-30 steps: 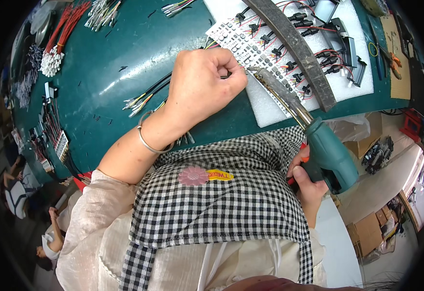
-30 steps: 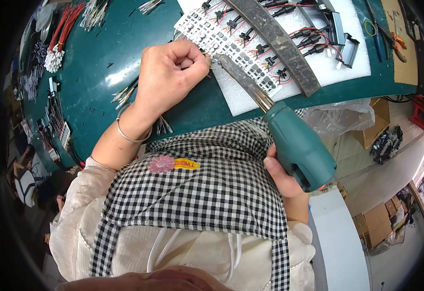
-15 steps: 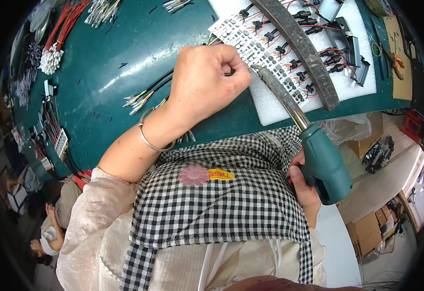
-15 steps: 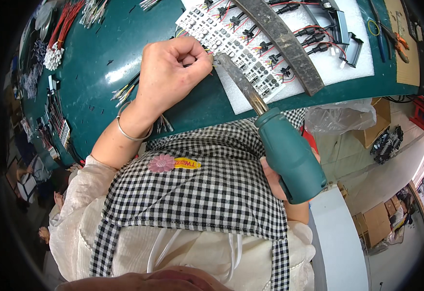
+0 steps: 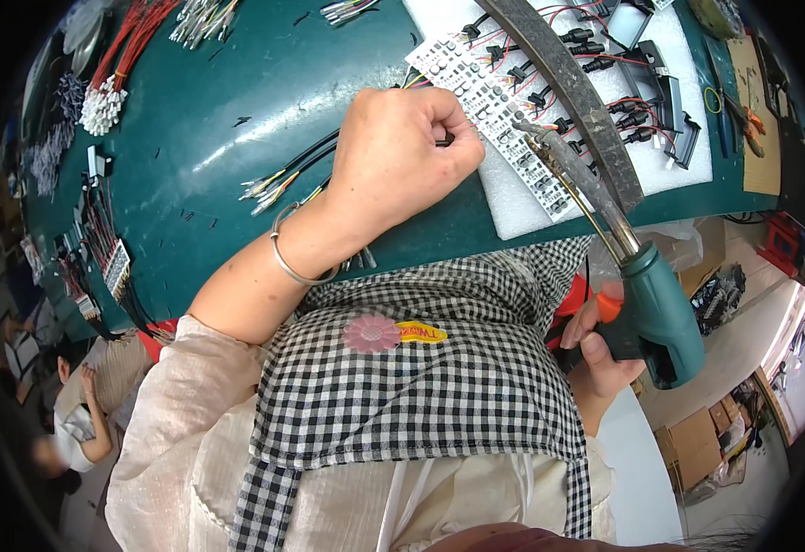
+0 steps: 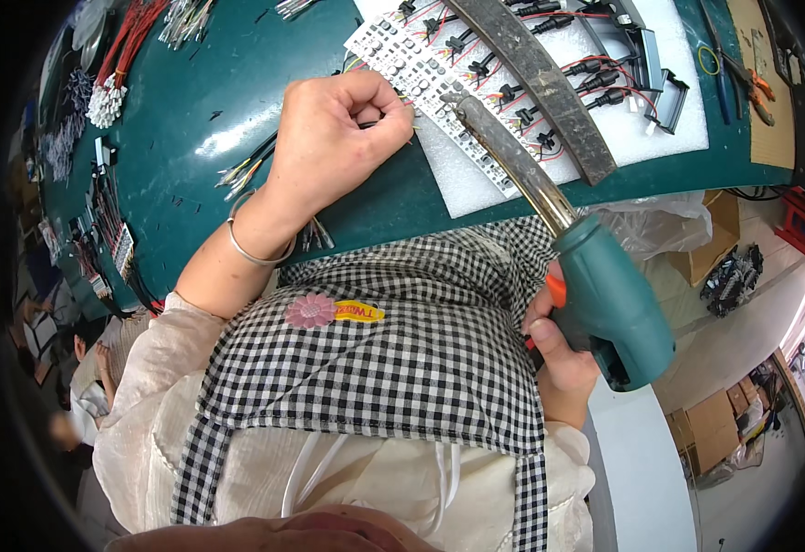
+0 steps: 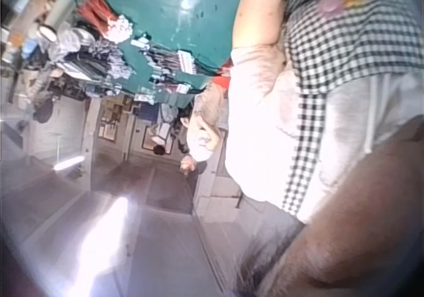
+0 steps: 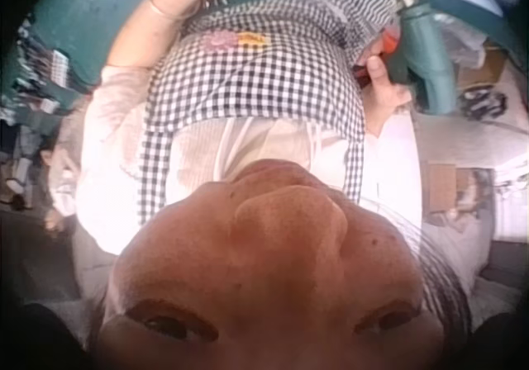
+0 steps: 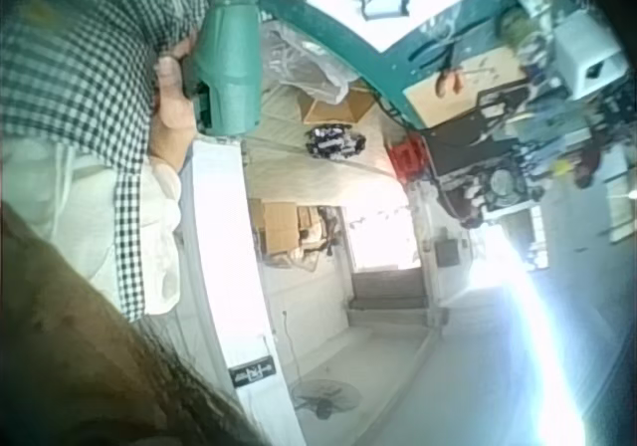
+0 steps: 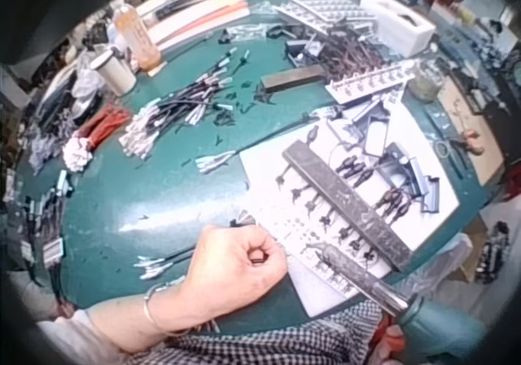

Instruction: The person uses a soldering iron to attach small metal connectors to the ends of wires. They repeatedly pick up a wire, apply the soldering iron to the connection point, and place the finished wire onto a white foam board. The task involves handling multiple wires and connectors in a repetitive assembly process.

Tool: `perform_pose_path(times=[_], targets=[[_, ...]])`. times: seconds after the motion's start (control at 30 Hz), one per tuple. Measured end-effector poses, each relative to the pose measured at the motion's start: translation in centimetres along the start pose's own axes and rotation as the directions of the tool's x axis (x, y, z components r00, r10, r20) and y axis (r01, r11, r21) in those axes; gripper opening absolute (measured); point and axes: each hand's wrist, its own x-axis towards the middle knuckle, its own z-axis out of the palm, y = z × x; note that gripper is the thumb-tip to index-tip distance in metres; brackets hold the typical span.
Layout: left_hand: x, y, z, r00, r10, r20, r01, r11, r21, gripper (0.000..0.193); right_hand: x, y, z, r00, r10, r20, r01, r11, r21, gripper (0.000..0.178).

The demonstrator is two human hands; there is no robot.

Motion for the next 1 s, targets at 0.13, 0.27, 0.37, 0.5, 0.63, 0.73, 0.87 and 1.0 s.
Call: perform_pose_path(times=[0.13, 0.27, 0.37, 0.5, 0.63, 0.73, 0.87, 1.0], targets=[[0.0, 0.0, -0.4, 0.992, -0.1, 0.08, 0.106, 0.992, -0.073, 0.013, 0.0, 0.1, -0.5, 0.999, -0.024, 0.025, 0.023, 0.999, 0.037, 0.055], [0.1, -0.4, -0.7, 0.956, -0.218, 0.195, 0.256, 0.945, -0.203, 0.015, -0.1, 0.0, -0.7, 0.999, -0.033, 0.012, 0.033, 0.999, 0.025, 0.054], [-0.4, -0.2, -0.2, 0.976, -0.17, 0.135, 0.189, 0.972, -0.141, 0.015, -0.3, 0.4, -1.0, 0.999, -0.04, 0.019, 0.04, 0.999, -0.006, 0.054], [-0.7, 0.2, 0.2, 0.994, -0.086, 0.066, 0.086, 0.996, -0.01, 0.015, -0.8, 1.2, -1.7, 0.998, -0.052, 0.034, 0.056, 0.992, -0.111, 0.052], [-0.7, 0.0, 0.4, 0.998, -0.055, 0.026, 0.055, 0.998, -0.01, 0.014, -0.8, 1.8, -1.9, 0.994, -0.087, 0.061, 0.099, 0.971, -0.217, 0.048], [-0.7, 0.0, 0.4, 0.999, -0.049, 0.017, 0.049, 0.999, -0.003, 0.013, -0.9, 2.0, -2.3, 0.993, -0.055, 0.103, 0.084, 0.948, -0.306, 0.042], [-0.6, 0.1, 0.5, 0.999, -0.048, 0.025, 0.049, 0.999, -0.001, 0.012, -1.0, 2.4, -2.5, 0.99, -0.034, 0.14, 0.085, 0.922, -0.378, 0.037], [-0.6, 0.1, 0.4, 0.999, -0.044, 0.015, 0.044, 0.999, -0.013, 0.011, -0.7, 2.3, -3.0, 0.977, -0.014, 0.213, 0.145, 0.778, -0.612, 0.03]])
